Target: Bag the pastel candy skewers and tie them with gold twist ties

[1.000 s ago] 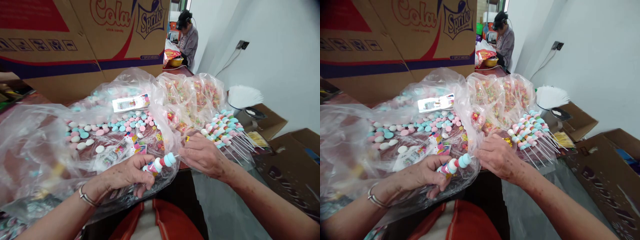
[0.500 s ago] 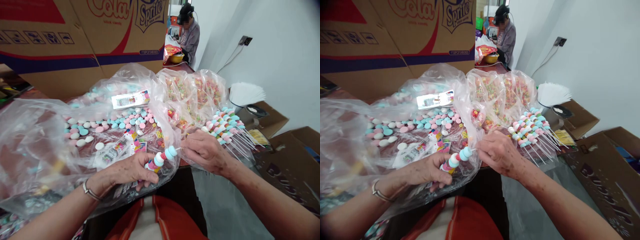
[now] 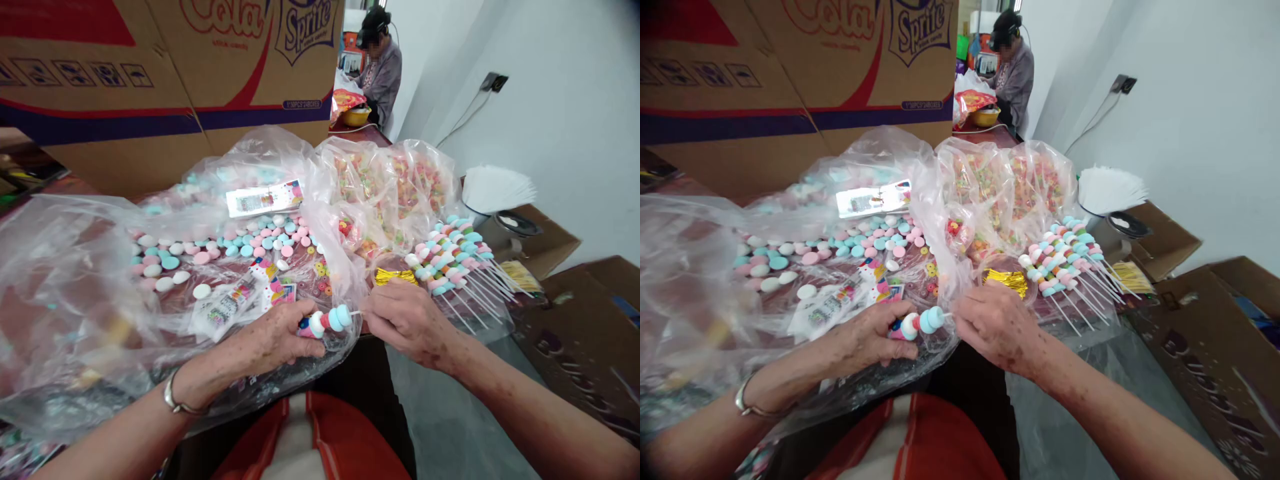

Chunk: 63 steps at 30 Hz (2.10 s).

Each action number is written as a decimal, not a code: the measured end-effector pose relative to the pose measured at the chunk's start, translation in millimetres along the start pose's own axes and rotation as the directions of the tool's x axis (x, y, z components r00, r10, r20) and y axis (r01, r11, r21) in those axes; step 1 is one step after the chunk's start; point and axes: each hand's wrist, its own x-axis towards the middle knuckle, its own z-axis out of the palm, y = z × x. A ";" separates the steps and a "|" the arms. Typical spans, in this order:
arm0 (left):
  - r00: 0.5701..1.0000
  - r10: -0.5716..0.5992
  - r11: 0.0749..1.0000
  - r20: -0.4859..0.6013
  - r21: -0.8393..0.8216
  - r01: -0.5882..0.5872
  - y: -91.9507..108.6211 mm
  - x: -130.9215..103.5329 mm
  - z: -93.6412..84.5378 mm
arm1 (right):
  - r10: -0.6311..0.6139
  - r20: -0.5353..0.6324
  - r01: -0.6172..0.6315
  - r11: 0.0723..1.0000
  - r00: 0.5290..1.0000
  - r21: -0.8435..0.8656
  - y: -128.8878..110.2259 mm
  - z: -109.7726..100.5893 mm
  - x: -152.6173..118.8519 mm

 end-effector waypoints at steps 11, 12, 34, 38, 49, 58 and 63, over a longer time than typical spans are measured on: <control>0.994 0.059 0.955 -0.088 0.295 -0.031 5.8 -4.3 -10.1 | 0.171 0.231 -0.219 0.954 0.958 0.204 -7.4 -5.0 9.5; 0.999 0.020 0.974 -0.048 0.229 -0.009 4.8 -4.0 -9.7 | 0.091 0.161 -0.118 0.979 0.983 0.167 -7.6 -4.3 10.6; 0.979 0.203 0.977 -0.005 0.071 -0.202 13.0 -2.3 -7.0 | 0.093 0.122 -0.131 0.924 0.988 0.358 -8.3 32.2 16.8; 0.996 0.052 0.999 0.077 -0.021 -0.050 25.4 -20.6 -40.0 | 0.041 -0.047 -0.024 0.949 0.998 0.314 -2.4 29.4 14.4; 0.912 -0.194 0.914 0.361 -0.271 0.302 3.0 -26.0 -34.5 | -0.202 0.005 0.200 0.972 0.979 0.128 -1.3 24.1 23.0; 0.914 -0.187 0.947 0.360 -0.183 0.266 5.3 -13.1 -17.3 | -0.214 0.040 0.207 0.969 0.976 0.138 -20.1 50.6 32.8; 0.945 -0.213 0.946 0.247 -0.189 0.262 0.1 -19.6 -24.8 | -0.204 0.021 0.200 0.973 0.979 0.114 -5.6 39.8 35.7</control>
